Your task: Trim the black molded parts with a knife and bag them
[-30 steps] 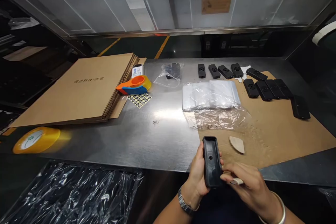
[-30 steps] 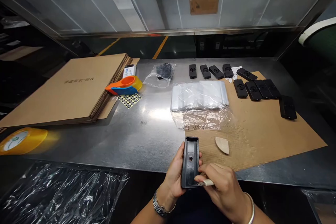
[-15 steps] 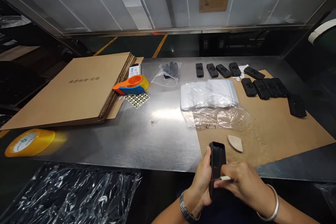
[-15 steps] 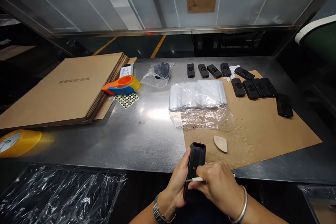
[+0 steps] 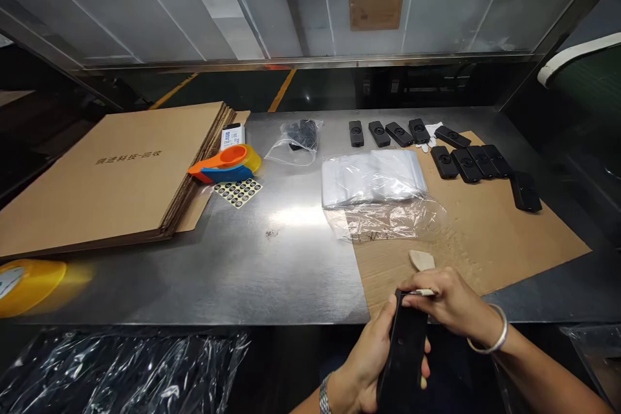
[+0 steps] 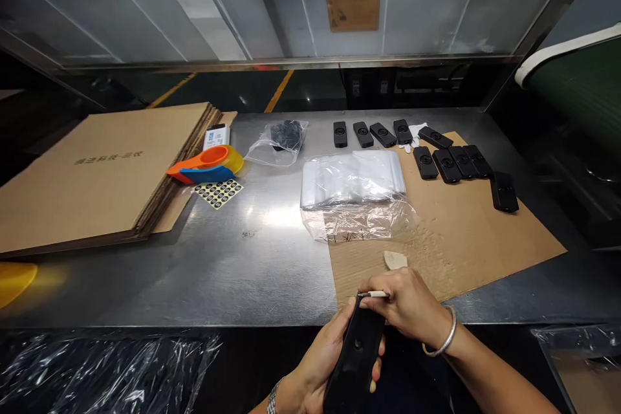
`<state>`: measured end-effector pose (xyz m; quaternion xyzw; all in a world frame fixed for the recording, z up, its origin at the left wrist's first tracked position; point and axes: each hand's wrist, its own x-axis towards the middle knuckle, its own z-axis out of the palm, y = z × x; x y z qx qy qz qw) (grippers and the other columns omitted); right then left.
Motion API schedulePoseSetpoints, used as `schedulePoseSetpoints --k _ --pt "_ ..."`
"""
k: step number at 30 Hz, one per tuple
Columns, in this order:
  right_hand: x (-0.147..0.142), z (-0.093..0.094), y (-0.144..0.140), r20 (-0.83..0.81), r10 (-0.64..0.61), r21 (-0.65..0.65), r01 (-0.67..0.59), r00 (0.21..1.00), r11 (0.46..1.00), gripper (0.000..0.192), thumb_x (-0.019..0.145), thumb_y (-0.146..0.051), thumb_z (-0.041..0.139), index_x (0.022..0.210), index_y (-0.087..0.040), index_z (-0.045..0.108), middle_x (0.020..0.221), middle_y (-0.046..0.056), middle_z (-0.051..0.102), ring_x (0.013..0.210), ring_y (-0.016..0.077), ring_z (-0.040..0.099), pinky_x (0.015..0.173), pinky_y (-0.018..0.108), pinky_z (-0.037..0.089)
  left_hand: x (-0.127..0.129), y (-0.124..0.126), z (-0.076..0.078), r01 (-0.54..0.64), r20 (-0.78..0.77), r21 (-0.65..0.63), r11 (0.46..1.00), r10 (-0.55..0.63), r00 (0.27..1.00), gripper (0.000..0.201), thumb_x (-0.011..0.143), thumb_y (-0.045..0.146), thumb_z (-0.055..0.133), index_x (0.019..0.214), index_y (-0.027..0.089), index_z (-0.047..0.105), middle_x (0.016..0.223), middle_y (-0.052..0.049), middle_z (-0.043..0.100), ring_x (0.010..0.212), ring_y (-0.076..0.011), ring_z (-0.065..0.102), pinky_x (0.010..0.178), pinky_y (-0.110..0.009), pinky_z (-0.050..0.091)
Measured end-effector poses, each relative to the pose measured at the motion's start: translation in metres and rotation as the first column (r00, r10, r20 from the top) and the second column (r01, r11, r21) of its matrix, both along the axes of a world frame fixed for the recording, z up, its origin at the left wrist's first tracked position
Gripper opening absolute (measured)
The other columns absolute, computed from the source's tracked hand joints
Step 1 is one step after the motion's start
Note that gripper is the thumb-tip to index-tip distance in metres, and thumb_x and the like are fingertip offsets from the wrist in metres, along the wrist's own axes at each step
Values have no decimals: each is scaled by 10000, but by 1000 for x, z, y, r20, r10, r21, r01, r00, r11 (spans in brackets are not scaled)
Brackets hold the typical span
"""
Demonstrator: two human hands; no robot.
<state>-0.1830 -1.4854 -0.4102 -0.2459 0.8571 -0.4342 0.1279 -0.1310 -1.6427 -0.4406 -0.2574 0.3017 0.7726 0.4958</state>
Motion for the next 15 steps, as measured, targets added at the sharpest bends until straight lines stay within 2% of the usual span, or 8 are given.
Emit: schedulePoseSetpoints --k 4,5,7,9,11,13,15 --pt "-3 -1 -1 37 19 -53 -17 999 998 204 876 -270 493 827 -181 669 681 1 653 629 109 590 609 221 414 2 0 -2 8 15 2 1000 -8 1000 747 796 684 307 684 20 629 500 -105 564 393 -132 552 377 -181 400" --pt "-3 -3 -2 76 0 -77 6 997 997 230 878 -286 480 789 -169 657 659 0 631 612 108 571 592 222 406 2 0 -3 10 18 -7 1000 -10 1000 748 800 681 302 679 18 627 497 -107 563 390 -133 551 375 -181 400" --pt "-5 -6 -3 190 -107 -144 136 976 980 271 873 -344 471 735 -154 606 579 -19 548 538 97 501 529 218 376 1 0 -3 -16 18 -6 1000 16 1000 738 799 677 313 696 18 630 509 -111 568 400 -142 556 375 -189 405" --pt "-3 -10 -2 310 -253 -178 317 917 932 304 865 -408 466 711 -156 540 515 -51 438 469 82 404 469 213 328 -1 -1 -1 -104 11 -1 995 104 995 693 796 661 360 790 28 640 565 -107 590 437 -148 568 391 -201 423" --pt "4 -14 -1 363 -341 -157 418 867 895 369 868 -462 436 646 -170 466 484 -66 364 443 75 341 446 217 292 -5 -2 2 -241 -7 -36 970 241 971 618 806 622 404 980 69 619 639 -85 610 475 -144 573 427 -213 452" --pt "16 -17 -2 361 -327 -100 385 873 917 403 875 -482 410 617 -174 440 504 -50 391 470 82 360 467 225 296 -9 -4 6 -383 -64 -88 919 379 923 560 827 568 427 1166 136 534 691 -62 614 513 -136 576 482 -224 478" --pt "32 -20 -4 354 -251 -29 279 901 960 358 867 -460 437 664 -168 478 555 -35 448 520 94 401 503 230 306 -12 -4 8 -497 -140 -125 858 481 865 552 843 531 435 1277 189 435 724 -52 613 571 -133 583 548 -231 491"
